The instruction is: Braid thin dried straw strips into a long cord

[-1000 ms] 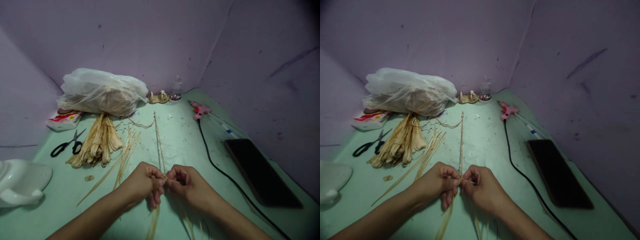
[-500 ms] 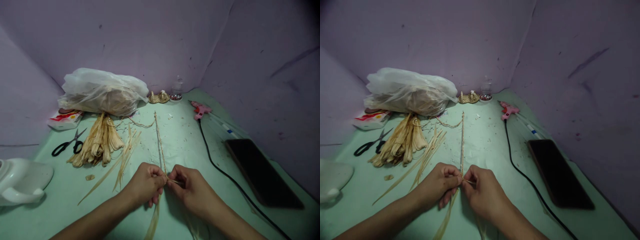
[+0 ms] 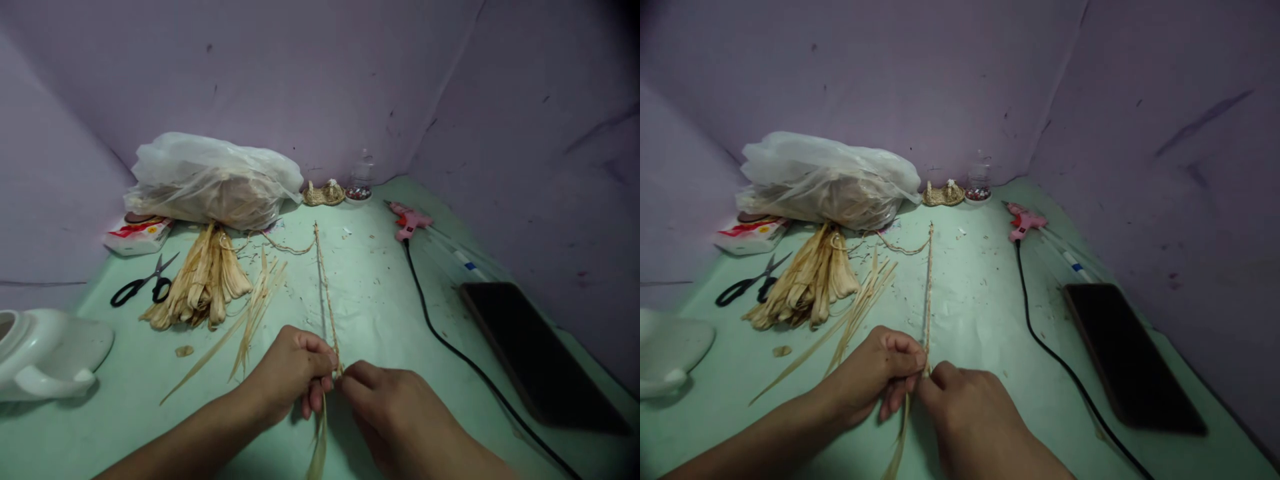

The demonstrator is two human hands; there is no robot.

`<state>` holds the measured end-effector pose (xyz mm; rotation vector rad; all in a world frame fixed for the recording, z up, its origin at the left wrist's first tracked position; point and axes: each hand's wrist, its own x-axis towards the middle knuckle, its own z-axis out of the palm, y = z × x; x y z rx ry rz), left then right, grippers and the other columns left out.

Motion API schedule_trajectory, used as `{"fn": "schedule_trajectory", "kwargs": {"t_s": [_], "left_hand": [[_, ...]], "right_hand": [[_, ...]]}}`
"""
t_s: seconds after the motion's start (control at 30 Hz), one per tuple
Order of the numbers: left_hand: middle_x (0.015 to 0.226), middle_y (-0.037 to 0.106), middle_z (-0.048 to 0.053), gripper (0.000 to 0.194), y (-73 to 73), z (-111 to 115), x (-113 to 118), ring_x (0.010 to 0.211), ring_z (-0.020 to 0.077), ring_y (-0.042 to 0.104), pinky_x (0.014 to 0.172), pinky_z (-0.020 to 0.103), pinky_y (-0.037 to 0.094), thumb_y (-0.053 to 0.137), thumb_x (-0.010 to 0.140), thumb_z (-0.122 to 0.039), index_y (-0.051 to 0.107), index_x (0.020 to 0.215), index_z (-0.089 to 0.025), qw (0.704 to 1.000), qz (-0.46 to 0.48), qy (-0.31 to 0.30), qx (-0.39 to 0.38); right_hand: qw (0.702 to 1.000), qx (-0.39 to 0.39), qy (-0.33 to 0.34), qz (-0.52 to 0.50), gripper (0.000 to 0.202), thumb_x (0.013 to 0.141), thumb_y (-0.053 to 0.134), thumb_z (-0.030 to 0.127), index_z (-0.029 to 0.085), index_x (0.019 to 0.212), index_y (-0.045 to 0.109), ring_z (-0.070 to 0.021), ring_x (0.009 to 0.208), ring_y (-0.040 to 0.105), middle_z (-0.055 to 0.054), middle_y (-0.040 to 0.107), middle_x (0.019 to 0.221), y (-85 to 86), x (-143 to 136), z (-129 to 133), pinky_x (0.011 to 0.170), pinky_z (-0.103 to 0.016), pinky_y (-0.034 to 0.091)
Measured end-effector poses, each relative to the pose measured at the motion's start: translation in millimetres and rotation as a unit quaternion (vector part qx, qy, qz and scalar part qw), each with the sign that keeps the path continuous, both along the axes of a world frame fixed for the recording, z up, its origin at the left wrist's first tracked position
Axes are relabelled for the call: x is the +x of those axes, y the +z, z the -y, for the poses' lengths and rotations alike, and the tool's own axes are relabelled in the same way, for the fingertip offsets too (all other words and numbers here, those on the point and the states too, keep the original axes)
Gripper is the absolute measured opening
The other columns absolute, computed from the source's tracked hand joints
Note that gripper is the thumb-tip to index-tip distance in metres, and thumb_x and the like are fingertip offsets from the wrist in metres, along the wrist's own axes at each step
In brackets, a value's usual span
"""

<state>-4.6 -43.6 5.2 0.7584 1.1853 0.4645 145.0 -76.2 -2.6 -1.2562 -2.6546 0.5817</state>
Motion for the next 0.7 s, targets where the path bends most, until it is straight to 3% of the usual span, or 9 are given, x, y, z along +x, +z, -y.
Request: {"fn": "schedule_trajectory", "kwargs": {"t_s": [0.2,0.43,0.57,0.7], "left_hand": [[0.039,0.047,-0.003,0.014,-0.5,0.4,-0.6,0.026,0.0051,0.038,0.023,0.014,0.026,0.056,0.060,-0.023,0.053,0.054,-0.011,0.999,-0.022,-0.027,0.014],[0.033,0.044,-0.005,0.007,2.6,-0.4,0.6,0.025,0.0057,0.036,0.025,0.015,0.027,0.054,0.061,-0.019,0.049,0.058,-0.013,0.994,-0.089,-0.061,0.021],[0.031,0.042,-0.007,0.006,2.1,-2.3,-0.7,0.024,0.0063,0.035,0.025,0.015,0.026,0.052,0.057,-0.013,0.048,0.059,-0.015,0.992,-0.107,-0.072,0.013],[0.033,0.043,-0.007,0.003,2.4,-3.7,-2.1,0.023,0.0051,0.033,0.024,0.015,0.025,0.049,0.057,-0.012,0.048,0.058,-0.015,0.991,-0.106,-0.085,0.020]], "right_hand": [[0.998,0.055,0.024,0.014,0.033,0.058,0.042,-0.001,0.016,0.082,0.058,-0.0117,0.050,0.054,-0.003,0.062,0.069,-5.1,-1.6,7.1,0.044,-0.023,0.029],[0.994,0.101,0.037,0.025,0.035,0.061,0.042,0.003,0.018,0.089,0.057,-0.0137,0.047,0.052,-0.003,0.059,0.066,-7.4,-5.0,8.2,0.040,-0.025,0.020],[0.998,0.037,0.026,0.041,0.037,0.062,0.045,0.006,0.020,0.093,0.058,-0.0118,0.045,0.050,-0.003,0.059,0.069,-0.1,-3.0,5.9,0.040,-0.024,0.021],[0.994,-0.110,0.008,-0.018,0.011,0.067,0.054,0.016,0.021,0.072,0.062,-0.0130,0.057,0.054,-0.003,0.060,0.070,22.5,19.9,-2.5,0.050,-0.023,0.035]]}}
